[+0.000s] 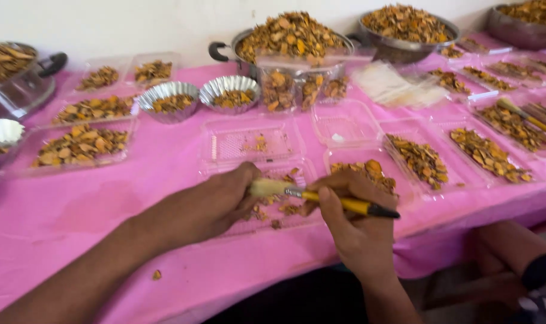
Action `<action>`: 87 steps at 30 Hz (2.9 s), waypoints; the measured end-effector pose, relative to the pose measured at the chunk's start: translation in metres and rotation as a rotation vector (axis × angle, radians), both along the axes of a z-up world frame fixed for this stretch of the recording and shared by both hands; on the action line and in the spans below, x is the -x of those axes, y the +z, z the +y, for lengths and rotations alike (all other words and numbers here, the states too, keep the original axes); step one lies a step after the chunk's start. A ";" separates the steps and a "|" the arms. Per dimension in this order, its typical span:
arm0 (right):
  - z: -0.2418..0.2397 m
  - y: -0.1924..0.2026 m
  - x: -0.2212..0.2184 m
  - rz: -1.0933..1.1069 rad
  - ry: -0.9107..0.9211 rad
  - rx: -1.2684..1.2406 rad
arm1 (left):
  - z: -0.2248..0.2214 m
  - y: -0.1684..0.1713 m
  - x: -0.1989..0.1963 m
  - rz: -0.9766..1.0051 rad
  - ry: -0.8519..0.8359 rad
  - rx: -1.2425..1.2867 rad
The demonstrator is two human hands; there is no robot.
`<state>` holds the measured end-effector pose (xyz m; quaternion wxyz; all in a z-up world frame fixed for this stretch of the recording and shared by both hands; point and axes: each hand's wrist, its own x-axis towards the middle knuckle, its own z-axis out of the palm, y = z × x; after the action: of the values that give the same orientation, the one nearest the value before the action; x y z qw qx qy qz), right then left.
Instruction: Cleaning and sorting dried sliced turmeric pieces using a small paintbrush and placing them into plastic containers.
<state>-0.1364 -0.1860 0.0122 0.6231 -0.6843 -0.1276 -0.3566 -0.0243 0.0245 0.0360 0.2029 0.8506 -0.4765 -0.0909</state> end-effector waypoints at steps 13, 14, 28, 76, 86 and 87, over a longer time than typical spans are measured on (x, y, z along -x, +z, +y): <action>-0.006 -0.003 -0.002 -0.084 0.008 0.039 | -0.004 0.006 0.003 0.002 0.019 -0.008; -0.005 -0.005 0.000 -0.086 0.013 0.039 | -0.005 0.006 0.003 0.000 0.024 -0.007; 0.006 -0.027 0.013 -0.235 -0.037 -0.034 | 0.001 0.010 -0.006 0.551 -0.038 0.524; 0.018 -0.015 0.014 -0.058 -0.178 0.178 | -0.006 0.007 -0.029 -0.057 0.101 0.165; 0.021 -0.006 0.017 -0.048 -0.250 0.268 | 0.014 0.027 0.006 0.094 0.111 -0.256; 0.021 -0.003 0.017 0.008 -0.282 0.325 | 0.013 0.024 0.004 0.085 0.075 -0.262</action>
<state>-0.1534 -0.1647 0.0097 0.4489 -0.7883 -0.0841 -0.4125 -0.0288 0.0374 0.0603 0.1133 0.8825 -0.4193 -0.1807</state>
